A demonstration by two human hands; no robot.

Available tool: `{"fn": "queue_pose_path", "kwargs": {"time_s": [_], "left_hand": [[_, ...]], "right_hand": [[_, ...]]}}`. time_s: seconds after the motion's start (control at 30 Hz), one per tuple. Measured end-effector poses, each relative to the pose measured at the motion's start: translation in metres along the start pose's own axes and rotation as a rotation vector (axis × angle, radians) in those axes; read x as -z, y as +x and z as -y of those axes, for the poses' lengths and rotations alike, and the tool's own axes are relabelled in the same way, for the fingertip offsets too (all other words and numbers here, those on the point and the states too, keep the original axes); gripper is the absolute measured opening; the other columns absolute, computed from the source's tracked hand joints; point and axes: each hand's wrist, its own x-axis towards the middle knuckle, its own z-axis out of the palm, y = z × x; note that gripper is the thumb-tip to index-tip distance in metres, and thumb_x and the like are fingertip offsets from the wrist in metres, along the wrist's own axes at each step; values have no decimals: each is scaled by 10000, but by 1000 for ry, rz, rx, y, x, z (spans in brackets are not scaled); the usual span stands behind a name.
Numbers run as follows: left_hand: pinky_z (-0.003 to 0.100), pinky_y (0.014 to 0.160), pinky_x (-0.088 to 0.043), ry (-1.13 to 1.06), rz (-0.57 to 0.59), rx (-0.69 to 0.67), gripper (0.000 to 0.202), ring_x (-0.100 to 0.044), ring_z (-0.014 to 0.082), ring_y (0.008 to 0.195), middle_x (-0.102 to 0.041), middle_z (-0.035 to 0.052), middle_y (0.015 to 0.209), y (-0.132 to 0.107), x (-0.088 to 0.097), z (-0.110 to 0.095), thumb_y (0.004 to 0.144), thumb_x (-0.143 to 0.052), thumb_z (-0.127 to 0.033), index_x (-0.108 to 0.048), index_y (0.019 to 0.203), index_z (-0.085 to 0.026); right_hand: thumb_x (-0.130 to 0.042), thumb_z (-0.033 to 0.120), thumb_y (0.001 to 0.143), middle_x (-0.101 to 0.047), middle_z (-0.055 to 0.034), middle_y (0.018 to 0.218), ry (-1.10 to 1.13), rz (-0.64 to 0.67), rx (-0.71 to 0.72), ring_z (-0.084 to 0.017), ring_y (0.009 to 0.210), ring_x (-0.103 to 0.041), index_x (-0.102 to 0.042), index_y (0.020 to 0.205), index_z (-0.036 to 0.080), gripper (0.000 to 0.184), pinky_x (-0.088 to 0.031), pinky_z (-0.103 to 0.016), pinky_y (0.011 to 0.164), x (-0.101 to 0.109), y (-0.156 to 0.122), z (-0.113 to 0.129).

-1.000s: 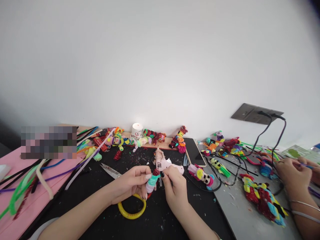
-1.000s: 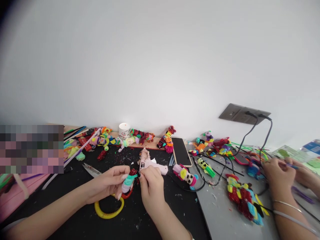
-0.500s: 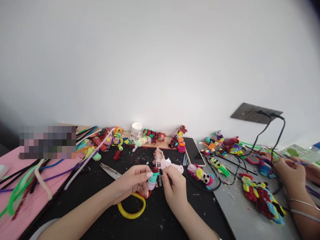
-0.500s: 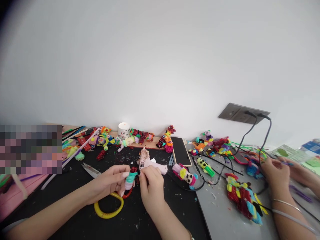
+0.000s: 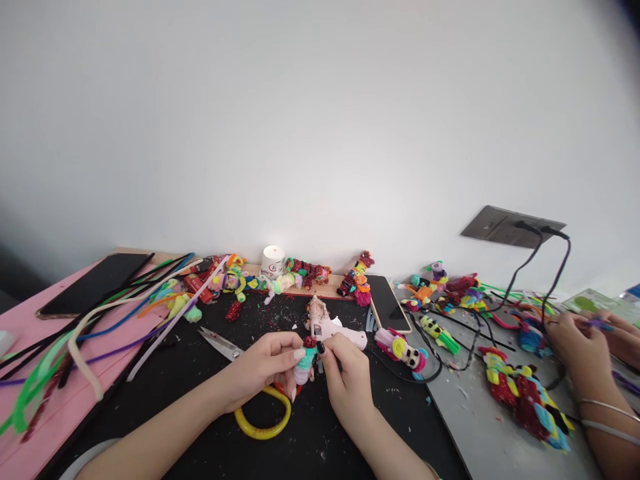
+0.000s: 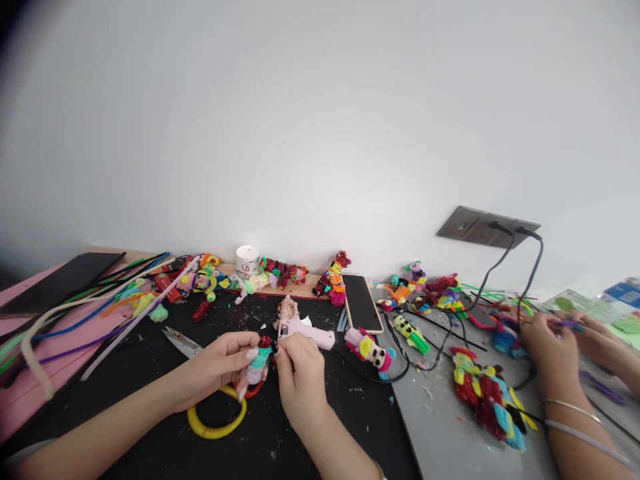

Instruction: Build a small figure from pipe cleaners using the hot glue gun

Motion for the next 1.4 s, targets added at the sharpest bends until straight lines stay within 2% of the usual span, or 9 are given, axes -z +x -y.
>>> {"fn": "queue_pose_path", "kwargs": {"time_s": [0.17,0.33,0.53,0.63,0.73,0.97,1.13,1.4], "left_hand": [[207,541,-442,-4,42,26,313,-578,85,505,-649,28,699,-1,0,-1,793,-640,-441,-550,788,-141],[222,593,-462,-12,67,43,310,-591,95,555,-652,30,732,-2,0,-1,788,-647,-441,-579,817,-140],[207,574,-469,-10,115,78,301,-593,91,565,-672,68,802,-3,5,0,812,-625,-421,-595,881,-130],[173,491,-437,-9,118,93,303,-569,68,487,-672,69,786,-3,7,1,822,-608,-428,-583,875,-131],[144,413,-389,-12,102,117,300,-551,49,409,-680,62,774,-3,7,1,823,-603,-435,-562,875,-142],[142,505,-467,12,-1,120,304,-662,96,561,-674,23,714,-3,-1,-5,789,-646,-433,-556,829,-145],[145,499,-465,33,-41,86,296,-674,103,562,-677,11,724,-2,-4,-5,789,-650,-418,-543,874,-155],[152,468,-451,40,-50,40,292,-665,101,511,-687,28,758,-1,-4,-5,821,-609,-418,-497,792,-151]], "right_hand": [[-426,173,919,-559,-6,601,13,43,-9,-136,546,-530,-537,669,185,274,-405,-241,517,-2,-4,-2],[-427,165,922,-562,-4,617,29,67,-23,-133,570,-534,-547,692,177,260,-396,-231,543,-3,-5,-5],[-432,144,915,-573,-10,634,52,69,-5,-139,578,-540,-561,714,179,241,-403,-235,546,-3,-7,-4],[-430,136,909,-572,-12,636,57,69,6,-140,573,-535,-556,718,178,233,-400,-237,540,-3,-6,-3],[-435,138,903,-565,-8,637,62,71,-19,-137,572,-527,-550,720,178,220,-397,-237,544,-2,-6,-4],[-447,156,885,-517,17,605,95,80,-130,-122,537,-481,-520,744,178,161,-372,-226,521,-3,-7,-9],[-428,162,905,-534,5,627,112,83,-125,-126,561,-491,-531,756,173,181,-375,-228,538,-3,-5,-9],[-420,166,912,-542,-1,650,127,119,-131,-138,590,-505,-530,766,180,184,-386,-236,561,-2,-4,-7]]}}
